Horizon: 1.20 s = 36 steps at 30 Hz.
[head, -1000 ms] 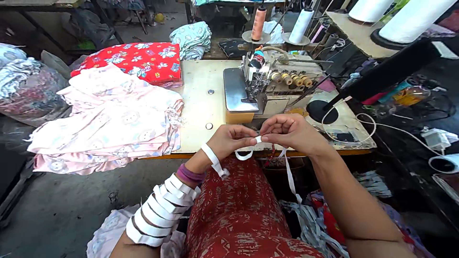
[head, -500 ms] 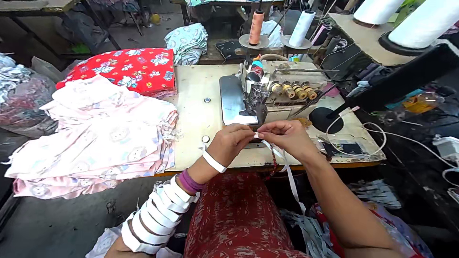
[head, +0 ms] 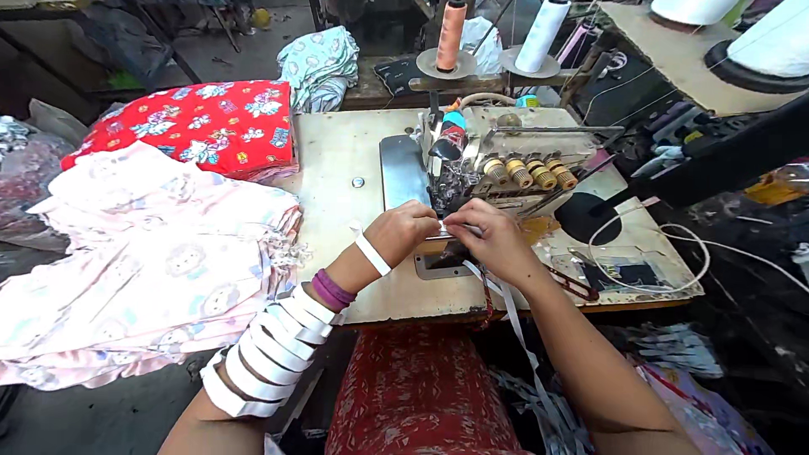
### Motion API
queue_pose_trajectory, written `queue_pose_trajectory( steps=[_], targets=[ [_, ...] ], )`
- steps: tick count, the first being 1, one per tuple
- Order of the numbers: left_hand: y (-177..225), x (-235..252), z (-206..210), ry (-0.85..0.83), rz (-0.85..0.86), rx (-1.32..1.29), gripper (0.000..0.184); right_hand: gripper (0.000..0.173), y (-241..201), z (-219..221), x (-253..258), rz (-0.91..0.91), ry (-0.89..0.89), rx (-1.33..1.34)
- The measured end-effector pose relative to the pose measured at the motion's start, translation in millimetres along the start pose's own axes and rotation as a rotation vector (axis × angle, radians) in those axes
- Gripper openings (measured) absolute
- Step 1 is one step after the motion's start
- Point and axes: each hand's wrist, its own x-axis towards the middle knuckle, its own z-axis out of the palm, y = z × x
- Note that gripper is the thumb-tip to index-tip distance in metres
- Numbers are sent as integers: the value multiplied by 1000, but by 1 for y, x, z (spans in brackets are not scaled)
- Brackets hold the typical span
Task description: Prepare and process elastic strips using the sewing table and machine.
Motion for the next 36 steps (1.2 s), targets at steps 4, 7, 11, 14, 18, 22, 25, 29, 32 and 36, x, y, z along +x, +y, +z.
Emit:
queue_pose_trajectory(
  steps=[4, 7, 11, 14, 18, 22, 25, 29, 32, 36],
  targets=[
    [3, 1, 1, 4, -11, 18, 11, 19, 14, 2, -8, -115, 32, -25],
    [3, 2, 0, 5, -9, 24, 12, 22, 23, 4, -13, -214, 65, -47],
    [3, 1, 0, 6, -26, 20, 12, 26, 28, 4, -14, -296, 71, -114],
    [1, 0, 2, 39, -58, -8, 10, 25, 31, 6, -12, -370, 104, -187],
    [-8, 4, 5, 94, -110, -25, 9, 26, 40, 12, -3, -386, 166, -216],
    [-11, 6, 5, 80, -153, 21, 9, 27, 37, 20, 2, -312, 207, -212],
    [-5, 6, 5, 78, -166, 68, 10, 29, 33, 28, -2, -264, 256, -198],
    [-7, 8, 9, 60, -208, 166, 20, 33, 36, 36, -7, -201, 336, -251],
    [-15, 22, 8, -16, -313, 195, 19, 30, 25, 27, -17, -161, 418, -278],
    [-25, 33, -6, -108, -449, 206, 19, 27, 6, 15, -41, 81, 325, 68]
  ],
)
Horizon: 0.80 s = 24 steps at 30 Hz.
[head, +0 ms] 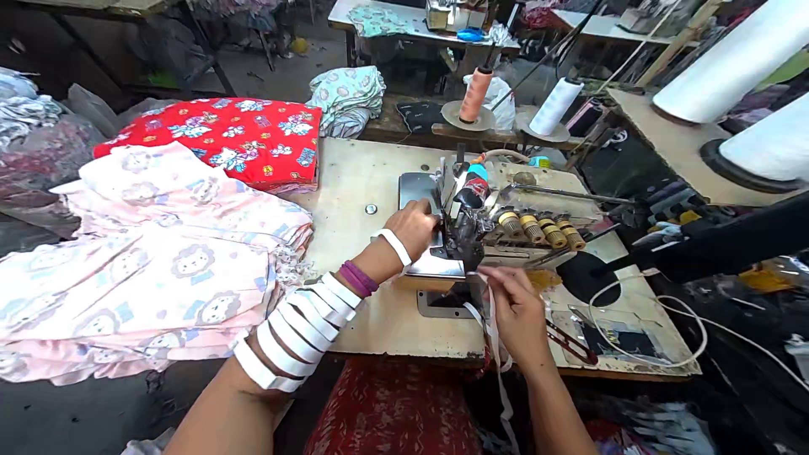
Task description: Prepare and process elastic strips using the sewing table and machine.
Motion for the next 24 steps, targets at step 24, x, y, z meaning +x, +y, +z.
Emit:
queue_pose_trajectory(
  steps=[24],
  targets=[
    [98, -142, -16, 478, -183, -885, 16, 16, -66, -6, -62, 198, -45, 613]
  ],
)
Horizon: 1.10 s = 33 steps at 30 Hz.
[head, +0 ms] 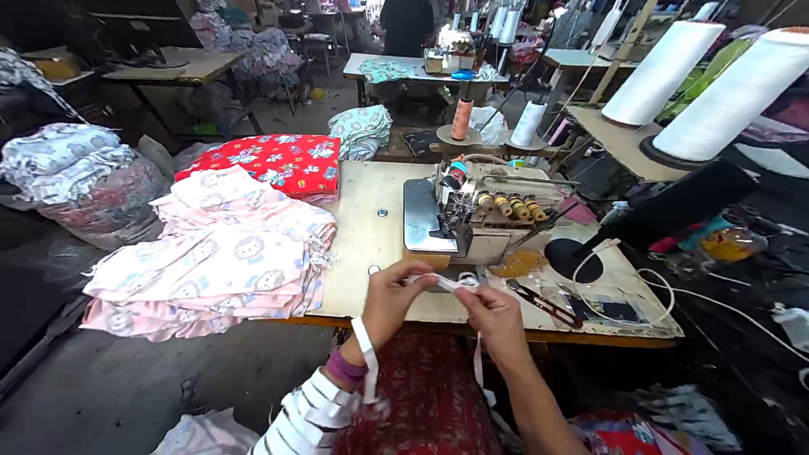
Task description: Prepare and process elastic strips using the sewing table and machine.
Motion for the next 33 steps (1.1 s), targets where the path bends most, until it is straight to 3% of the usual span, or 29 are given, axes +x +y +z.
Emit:
queue_pose_trajectory(
  steps=[2, 6, 8, 10, 12, 16, 17, 18, 20, 22, 24, 26, 28, 30, 33],
  targets=[
    [-5, -10, -21, 105, -25, 16, 15, 19, -1, 9, -9, -136, -33, -129],
    [-24, -25, -59, 284, -24, 199, 28, 15, -5, 8, -19, -404, -29, -130],
    [-21, -26, -64, 420, -214, 39, 6, 24, -6, 14, -33, -593, -107, -298],
    [-1, -23, -59, 471, -508, -465, 53, 28, 2, 33, -54, -792, -255, -470],
    [11, -32, -51, 342, -541, -848, 71, 24, 21, 51, -70, -880, -409, -535],
    [31, -44, -47, -186, -157, -1166, 92, 21, 36, 50, -64, -797, -404, -500],
    [42, -44, -48, -237, -49, -1155, 83, 21, 33, 46, -62, -747, -391, -466],
    [53, -44, -49, -269, 105, -1065, 67, 22, 30, 41, -59, -694, -378, -430],
    [79, -41, -51, -263, 460, -626, 45, 23, 26, 32, -56, -617, -333, -398],
    [100, -32, -51, -186, 644, -204, 24, 23, 21, 21, -55, -592, -268, -430],
    [83, -22, -49, -68, 511, -70, 22, 26, 19, 17, -63, -552, -297, -444],
    [41, -20, -54, 59, 217, -51, 20, 26, 21, 18, -69, -513, -334, -421],
    [10, -32, -61, 173, 28, -62, 20, 26, 29, 14, -69, -480, -340, -408],
    [9, -55, -67, 209, 122, 38, 19, 26, 41, 11, -70, -421, -352, -396],
    [74, -87, -76, 124, 557, 371, 18, 25, 50, 18, -67, -367, -424, -410]
  ],
)
